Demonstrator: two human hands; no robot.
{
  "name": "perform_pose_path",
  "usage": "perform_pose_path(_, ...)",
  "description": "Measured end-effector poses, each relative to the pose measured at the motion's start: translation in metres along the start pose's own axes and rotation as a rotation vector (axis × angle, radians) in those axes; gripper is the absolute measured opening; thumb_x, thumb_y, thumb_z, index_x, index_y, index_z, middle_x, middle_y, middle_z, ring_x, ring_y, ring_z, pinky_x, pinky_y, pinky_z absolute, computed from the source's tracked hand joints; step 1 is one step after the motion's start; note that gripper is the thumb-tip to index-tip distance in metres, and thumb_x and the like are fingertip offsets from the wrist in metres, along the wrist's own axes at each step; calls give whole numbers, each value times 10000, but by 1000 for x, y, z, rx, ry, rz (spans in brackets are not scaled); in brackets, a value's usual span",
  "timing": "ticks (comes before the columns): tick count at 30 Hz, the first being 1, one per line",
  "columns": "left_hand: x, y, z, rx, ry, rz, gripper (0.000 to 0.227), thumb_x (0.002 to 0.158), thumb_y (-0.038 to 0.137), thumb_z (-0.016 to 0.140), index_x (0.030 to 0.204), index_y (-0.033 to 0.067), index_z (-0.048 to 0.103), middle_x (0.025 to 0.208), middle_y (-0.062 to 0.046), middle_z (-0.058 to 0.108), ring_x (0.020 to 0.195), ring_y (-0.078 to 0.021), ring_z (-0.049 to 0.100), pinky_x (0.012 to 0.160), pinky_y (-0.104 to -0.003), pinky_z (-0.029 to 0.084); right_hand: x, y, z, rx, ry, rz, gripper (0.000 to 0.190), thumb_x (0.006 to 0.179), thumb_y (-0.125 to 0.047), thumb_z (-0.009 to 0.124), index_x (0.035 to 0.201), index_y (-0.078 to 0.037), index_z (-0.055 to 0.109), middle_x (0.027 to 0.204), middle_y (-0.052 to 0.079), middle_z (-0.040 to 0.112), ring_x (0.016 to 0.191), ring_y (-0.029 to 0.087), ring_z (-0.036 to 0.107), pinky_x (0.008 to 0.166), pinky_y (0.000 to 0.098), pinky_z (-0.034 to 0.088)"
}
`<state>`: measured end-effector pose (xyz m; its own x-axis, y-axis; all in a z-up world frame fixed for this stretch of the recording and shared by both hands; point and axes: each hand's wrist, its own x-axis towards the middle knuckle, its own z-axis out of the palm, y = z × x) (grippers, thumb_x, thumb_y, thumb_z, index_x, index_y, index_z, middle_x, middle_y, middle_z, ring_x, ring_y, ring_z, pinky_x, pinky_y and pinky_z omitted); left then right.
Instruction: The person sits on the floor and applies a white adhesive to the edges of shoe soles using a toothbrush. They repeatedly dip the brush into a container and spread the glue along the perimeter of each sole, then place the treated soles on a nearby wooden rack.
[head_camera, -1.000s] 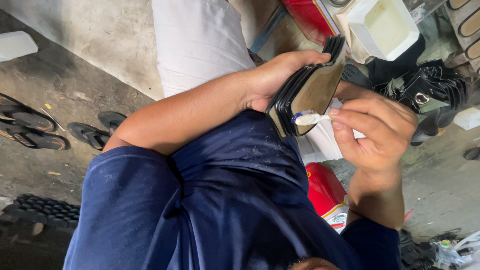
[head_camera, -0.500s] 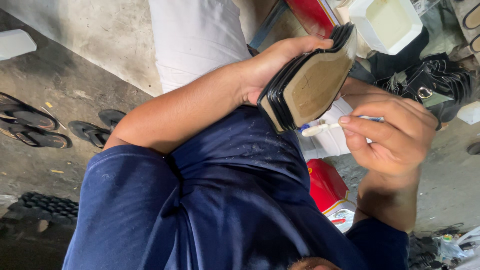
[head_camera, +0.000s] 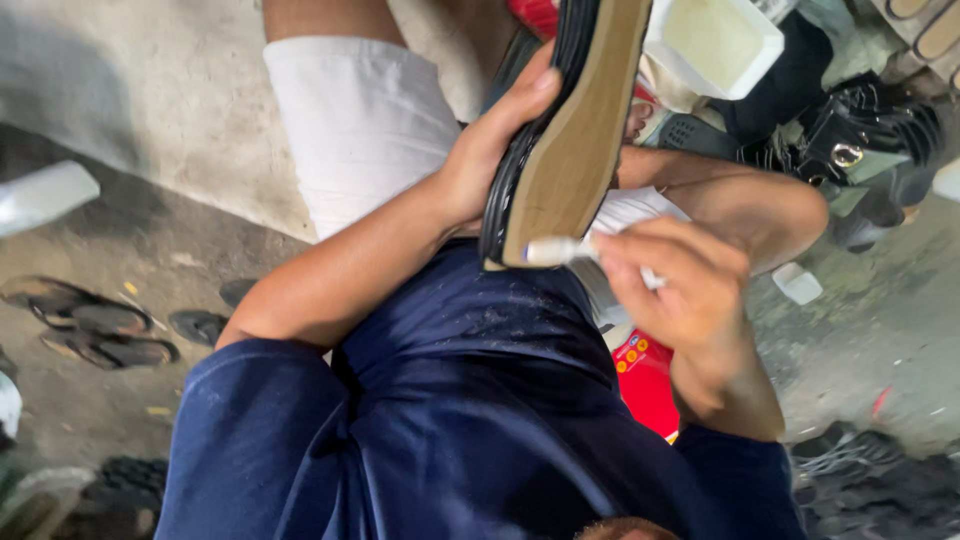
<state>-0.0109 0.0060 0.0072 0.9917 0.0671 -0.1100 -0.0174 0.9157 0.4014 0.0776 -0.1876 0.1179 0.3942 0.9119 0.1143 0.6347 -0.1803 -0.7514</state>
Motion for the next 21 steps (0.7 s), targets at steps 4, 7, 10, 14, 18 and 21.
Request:
perform_pose_path(4,-6,10,-2,-79,-79,-267,663,1084,405,523,1619,77,309,1482,-267,517,1330,-333,590,1116,-408,505,13,22,-19,-201,210,225,213,918,11,804,1099,34,693,804,112,594,649,234,542,601,352,450)
perform_pose_path(7,-13,21,-14,-407,-167,-649,710,1056,465,538,1601,51,351,1463,-296,528,1264,-385,613,970,-530,565,15,22,-46,-172,243,278,395,837,-134,867,1055,24,579,890,130,566,704,255,517,634,375,451)
perform_pose_path(10,-22,27,-28,-576,-187,-896,739,1044,498,549,1599,34,398,1451,-296,532,1236,-396,619,909,-577,586,22,14,-63,-324,44,31,556,768,-243,915,1039,-6,491,1117,169,596,930,307,618,812,433,500)
perform_pose_path(14,-28,26,-37,-481,-148,-1060,775,1018,528,546,1566,-4,414,1432,-312,537,1208,-407,623,880,-564,592,33,6,-42,-471,-214,-249,512,696,-218,861,1028,-26,521,1331,204,587,1196,361,599,1067,520,389)
perform_pose_path(18,-24,27,-31,-387,-198,-1106,745,1041,513,527,1560,-10,423,1439,-290,545,1200,-389,630,879,-559,594,39,5,-29,-384,-302,-359,508,640,-180,832,1036,-38,547,1291,182,590,1228,347,588,1102,518,380)
perform_pose_path(21,-23,27,-31,-354,-248,-1077,722,1051,505,517,1546,-14,434,1426,-285,555,1195,-381,644,863,-554,596,40,8,-25,-388,-344,-348,503,601,-172,832,1008,-53,560,1237,150,605,1183,337,583,1060,511,391)
